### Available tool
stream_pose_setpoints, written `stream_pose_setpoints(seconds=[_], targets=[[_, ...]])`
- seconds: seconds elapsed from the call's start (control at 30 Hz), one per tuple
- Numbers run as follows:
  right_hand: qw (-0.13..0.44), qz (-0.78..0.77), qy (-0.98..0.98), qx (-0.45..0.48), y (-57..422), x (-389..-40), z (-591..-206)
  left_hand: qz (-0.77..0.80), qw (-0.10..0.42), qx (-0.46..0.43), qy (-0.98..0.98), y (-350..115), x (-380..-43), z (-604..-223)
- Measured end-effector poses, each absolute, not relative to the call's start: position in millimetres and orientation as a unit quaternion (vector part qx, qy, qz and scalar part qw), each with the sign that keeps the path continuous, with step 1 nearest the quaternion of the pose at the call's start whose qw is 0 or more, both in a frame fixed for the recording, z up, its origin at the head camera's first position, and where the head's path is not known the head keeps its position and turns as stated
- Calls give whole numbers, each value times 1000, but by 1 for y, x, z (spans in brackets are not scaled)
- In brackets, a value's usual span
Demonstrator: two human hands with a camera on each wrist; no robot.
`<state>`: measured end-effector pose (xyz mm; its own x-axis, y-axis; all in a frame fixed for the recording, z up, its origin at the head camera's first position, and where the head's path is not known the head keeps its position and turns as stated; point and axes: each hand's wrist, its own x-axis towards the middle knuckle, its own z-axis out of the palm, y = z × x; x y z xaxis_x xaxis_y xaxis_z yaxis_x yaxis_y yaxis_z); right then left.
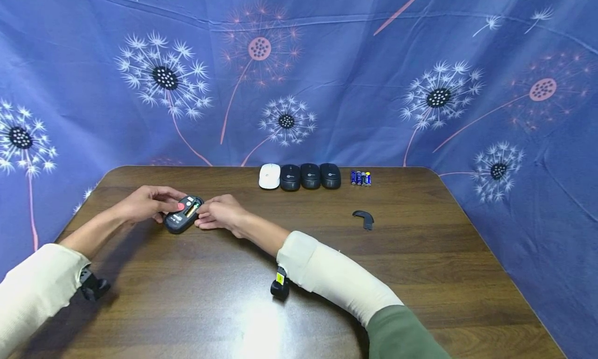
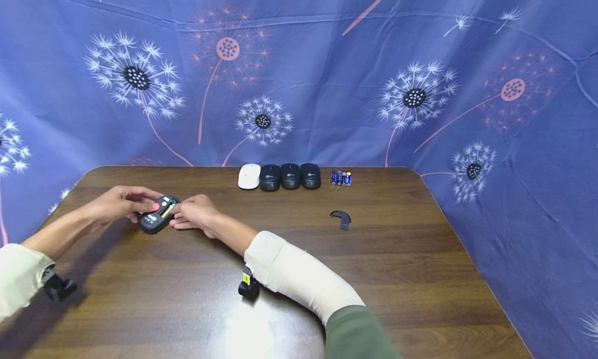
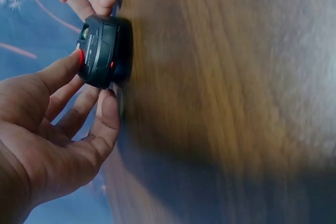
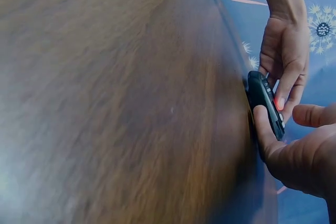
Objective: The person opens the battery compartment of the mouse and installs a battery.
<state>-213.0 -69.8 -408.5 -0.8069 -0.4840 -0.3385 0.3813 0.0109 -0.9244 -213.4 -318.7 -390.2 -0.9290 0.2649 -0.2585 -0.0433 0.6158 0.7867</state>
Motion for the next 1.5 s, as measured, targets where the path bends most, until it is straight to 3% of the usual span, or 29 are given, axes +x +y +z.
stream_pose_setpoints(seconds=[0.5, 0.97, 1.1, 1.33, 1.5], targets=[[296, -723, 623, -39, -97, -222, -414, 416, 186, 33, 890, -348, -221, -395], [311, -725, 614, -38, -89, -220, -415, 438, 184, 10, 880, -346, -224, -392], [318, -719, 617, -46, -84, -219, -416, 453, 128, 8, 883, -342, -223, -390], [332, -700, 628, -72, -69, -220, -415, 352, -56, 55, 933, -331, -220, -381], [334, -688, 639, -85, -53, -222, -414, 335, -91, 64, 935, -318, -216, -375]])
